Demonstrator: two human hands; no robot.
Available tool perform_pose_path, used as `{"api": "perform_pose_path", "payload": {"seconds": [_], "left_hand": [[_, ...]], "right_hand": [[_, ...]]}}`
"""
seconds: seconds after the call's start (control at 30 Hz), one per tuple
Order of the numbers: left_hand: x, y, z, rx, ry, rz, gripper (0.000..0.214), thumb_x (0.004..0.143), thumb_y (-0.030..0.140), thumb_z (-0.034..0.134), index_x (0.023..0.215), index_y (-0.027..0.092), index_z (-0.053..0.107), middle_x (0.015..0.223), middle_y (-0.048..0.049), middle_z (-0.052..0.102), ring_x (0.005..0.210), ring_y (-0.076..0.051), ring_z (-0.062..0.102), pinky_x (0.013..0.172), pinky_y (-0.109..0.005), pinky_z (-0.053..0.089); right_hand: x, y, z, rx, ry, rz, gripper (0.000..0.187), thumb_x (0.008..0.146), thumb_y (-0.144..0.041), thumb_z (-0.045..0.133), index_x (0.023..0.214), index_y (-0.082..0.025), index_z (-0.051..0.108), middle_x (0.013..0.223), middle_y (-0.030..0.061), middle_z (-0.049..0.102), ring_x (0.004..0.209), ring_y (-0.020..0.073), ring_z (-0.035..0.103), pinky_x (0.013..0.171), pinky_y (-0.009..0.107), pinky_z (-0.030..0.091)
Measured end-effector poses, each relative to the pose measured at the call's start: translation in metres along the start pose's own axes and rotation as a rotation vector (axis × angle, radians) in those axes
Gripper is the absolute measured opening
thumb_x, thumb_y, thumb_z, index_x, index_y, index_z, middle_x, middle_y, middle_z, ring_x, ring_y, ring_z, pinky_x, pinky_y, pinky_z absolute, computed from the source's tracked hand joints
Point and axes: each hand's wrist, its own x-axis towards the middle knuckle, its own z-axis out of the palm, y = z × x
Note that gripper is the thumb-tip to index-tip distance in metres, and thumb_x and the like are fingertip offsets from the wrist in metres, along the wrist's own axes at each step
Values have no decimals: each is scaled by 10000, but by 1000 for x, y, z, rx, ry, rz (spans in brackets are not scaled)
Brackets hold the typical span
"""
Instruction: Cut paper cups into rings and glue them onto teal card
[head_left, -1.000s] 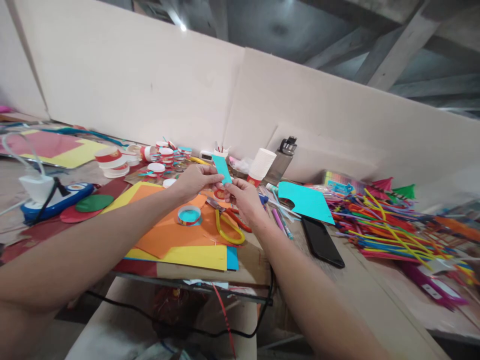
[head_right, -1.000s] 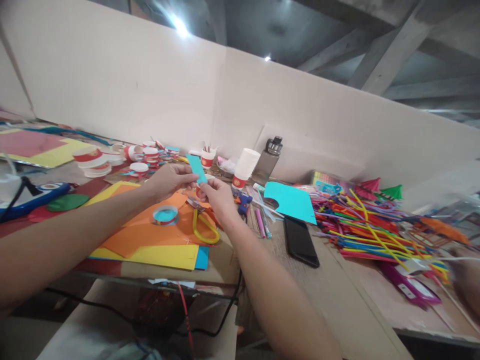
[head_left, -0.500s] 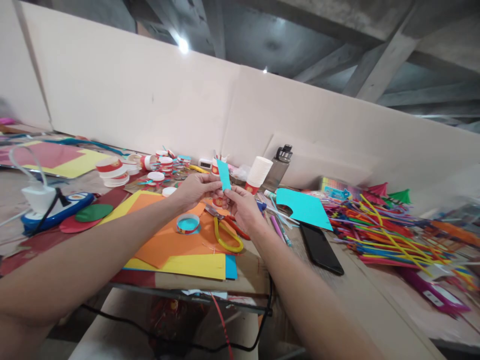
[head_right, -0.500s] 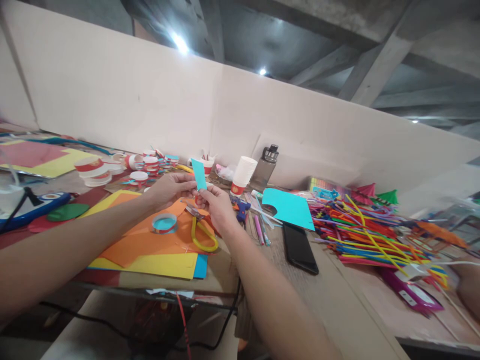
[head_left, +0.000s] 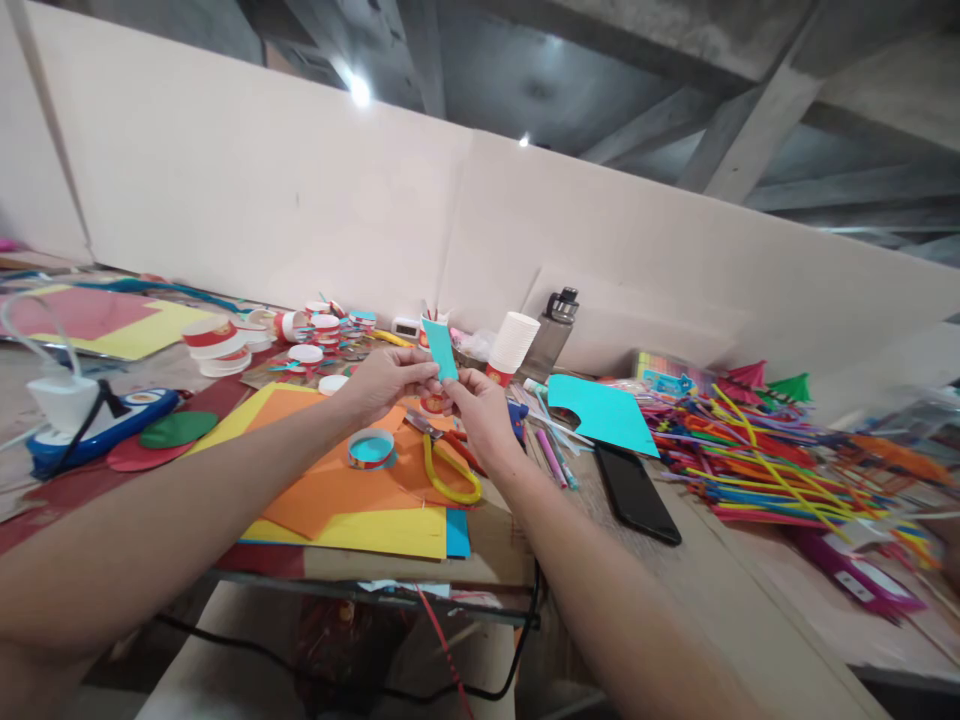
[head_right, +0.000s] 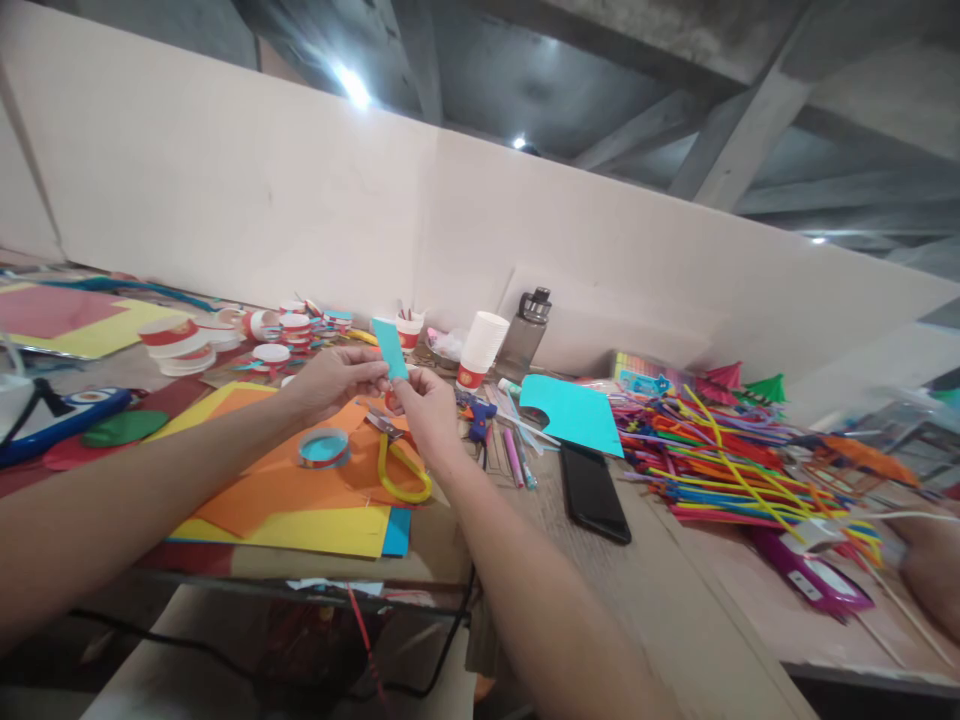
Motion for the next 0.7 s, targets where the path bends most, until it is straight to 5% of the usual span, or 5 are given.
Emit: {"api": "perform_pose_path", "payload": {"seconds": [0.7], "left_hand": [[1, -3, 0, 29, 13, -1, 308, 628, 337, 862, 693, 104, 671, 637, -46, 691, 539, -94, 601, 574, -222, 487]], "right_hand": [[-5, -3, 1, -76, 18, -17, 144, 730, -306, 673, 684, -198, 590, 597, -38, 597, 538, 100, 514, 532, 238, 412]]}}
